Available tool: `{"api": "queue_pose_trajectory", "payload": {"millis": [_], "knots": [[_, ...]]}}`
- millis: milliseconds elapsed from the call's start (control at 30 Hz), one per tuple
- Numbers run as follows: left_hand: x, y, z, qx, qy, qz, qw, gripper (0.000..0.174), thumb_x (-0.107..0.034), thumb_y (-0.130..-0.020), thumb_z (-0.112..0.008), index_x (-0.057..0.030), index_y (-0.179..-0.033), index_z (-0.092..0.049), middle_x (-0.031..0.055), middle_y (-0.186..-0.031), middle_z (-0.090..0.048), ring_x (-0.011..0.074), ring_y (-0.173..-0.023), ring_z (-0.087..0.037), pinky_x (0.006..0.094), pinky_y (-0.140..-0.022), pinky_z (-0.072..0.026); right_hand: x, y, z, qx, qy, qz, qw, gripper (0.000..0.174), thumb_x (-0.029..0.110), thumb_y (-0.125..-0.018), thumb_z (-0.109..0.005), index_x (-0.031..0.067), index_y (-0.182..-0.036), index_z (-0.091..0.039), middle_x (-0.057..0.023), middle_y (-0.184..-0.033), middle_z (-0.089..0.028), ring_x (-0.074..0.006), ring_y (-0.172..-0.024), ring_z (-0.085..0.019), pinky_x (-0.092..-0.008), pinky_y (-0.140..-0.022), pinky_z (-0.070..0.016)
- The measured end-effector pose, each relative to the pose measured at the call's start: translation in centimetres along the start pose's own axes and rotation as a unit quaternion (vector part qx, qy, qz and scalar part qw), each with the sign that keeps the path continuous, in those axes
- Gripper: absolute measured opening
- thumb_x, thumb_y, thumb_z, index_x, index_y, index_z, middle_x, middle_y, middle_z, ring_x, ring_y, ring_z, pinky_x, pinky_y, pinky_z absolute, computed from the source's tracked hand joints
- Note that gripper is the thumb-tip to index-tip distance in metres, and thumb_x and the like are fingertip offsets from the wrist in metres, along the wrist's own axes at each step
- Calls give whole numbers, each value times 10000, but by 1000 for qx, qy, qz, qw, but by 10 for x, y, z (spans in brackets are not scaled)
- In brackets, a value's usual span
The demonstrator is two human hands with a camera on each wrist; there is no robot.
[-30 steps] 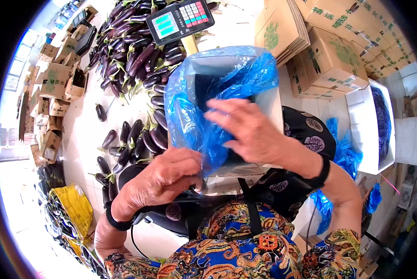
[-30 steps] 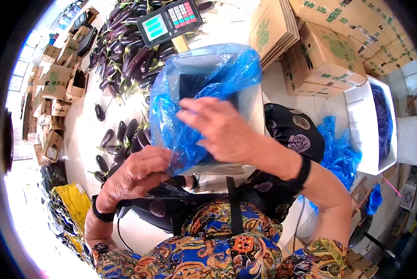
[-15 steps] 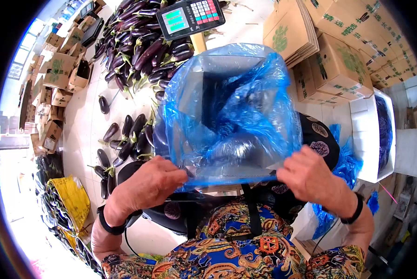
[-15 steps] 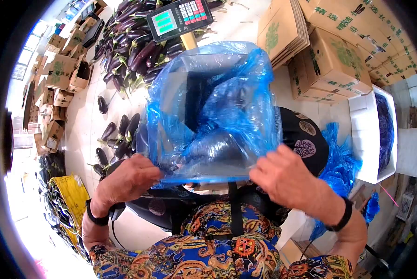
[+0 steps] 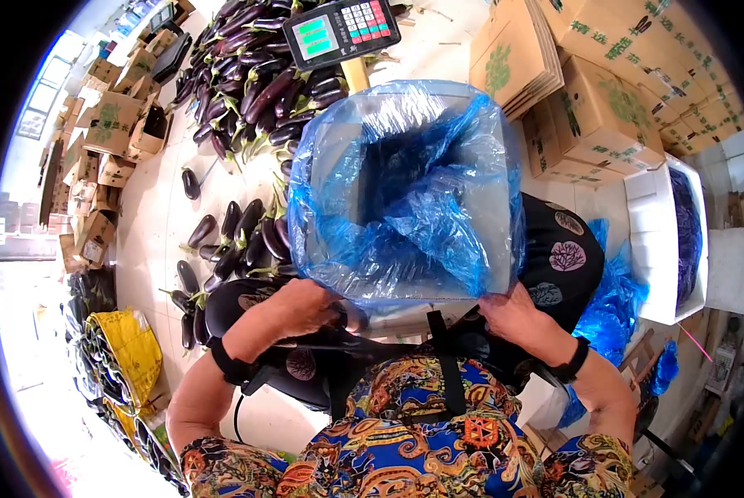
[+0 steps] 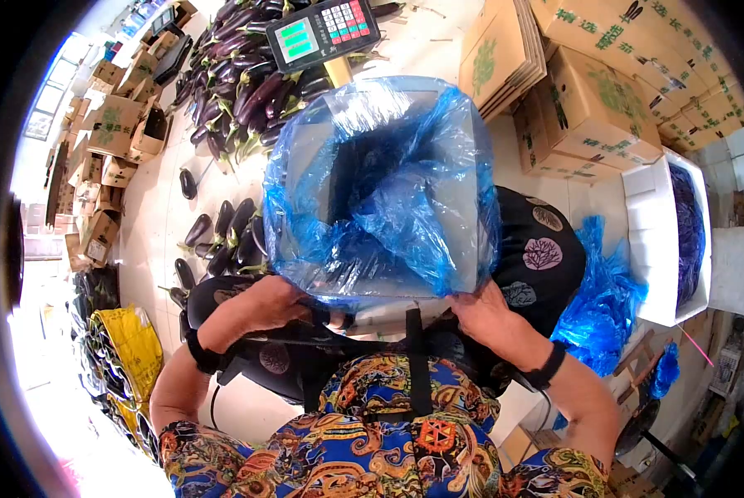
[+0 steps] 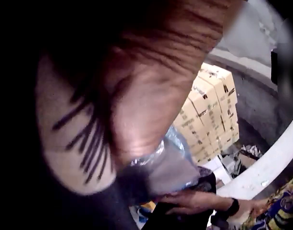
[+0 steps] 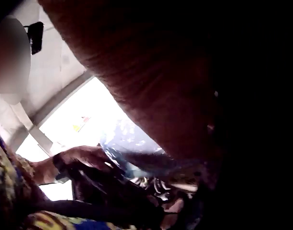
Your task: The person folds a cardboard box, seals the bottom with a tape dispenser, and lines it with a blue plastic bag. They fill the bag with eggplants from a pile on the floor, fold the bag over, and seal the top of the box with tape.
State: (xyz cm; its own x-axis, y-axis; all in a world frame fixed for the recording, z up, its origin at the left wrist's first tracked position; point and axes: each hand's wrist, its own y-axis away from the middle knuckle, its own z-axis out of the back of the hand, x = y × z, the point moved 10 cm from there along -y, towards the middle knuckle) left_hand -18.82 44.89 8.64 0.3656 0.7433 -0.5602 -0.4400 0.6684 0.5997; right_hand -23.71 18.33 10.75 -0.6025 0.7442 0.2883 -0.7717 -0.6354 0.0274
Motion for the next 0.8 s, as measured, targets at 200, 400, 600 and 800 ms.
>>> {"api": "queue_pose_trajectory", "payload": {"millis": [200, 400, 600, 800], "knots": [[6, 45, 90, -89, -64, 27, 994, 312, -128, -859, -691, -40, -1157, -662, 179, -934, -697, 378, -850, -665, 438, -781, -528, 4, 2, -2, 40, -8, -23, 999, 209, 140, -841, -643, 20, -1012, -644, -184, -936, -638, -395, -929, -626, -478, -823, -513], [71, 47, 129, -73, 105, 69, 989, 492, -254, -939, -671, -82, -1379, -534, 176, -1195, -665, 283, -1108, -640, 392, -895, -539, -29, 14, 74, 67, -103, -166, 978, 153, 137, -880, -616, -5, -920, -655, -191, -899, -628, -388, -886, -616, -481, -798, -509], [103, 14, 140, -70, 288, 120, 947, 718, -446, -932, -677, -109, -1503, -404, 156, -1247, -651, 236, -1075, -640, 334, -804, -560, -64, -10, 136, -156, -192, -269, 931, 355, 130, -865, -688, -63, -1123, -539, -281, -1214, -600, -466, -1002, -627, -445, -890, -511], [99, -51, 115, -141, 352, 91, 921, 697, -354, -900, -722, -14, -1440, -440, 104, -1231, -656, 207, -1074, -615, 344, -764, -558, -120, -64, 63, -40, -191, -299, 934, 716, 266, -870, -718, -91, -1324, -296, -361, -1088, -622, -513, -998, -619, -513, -860, -496]]}}
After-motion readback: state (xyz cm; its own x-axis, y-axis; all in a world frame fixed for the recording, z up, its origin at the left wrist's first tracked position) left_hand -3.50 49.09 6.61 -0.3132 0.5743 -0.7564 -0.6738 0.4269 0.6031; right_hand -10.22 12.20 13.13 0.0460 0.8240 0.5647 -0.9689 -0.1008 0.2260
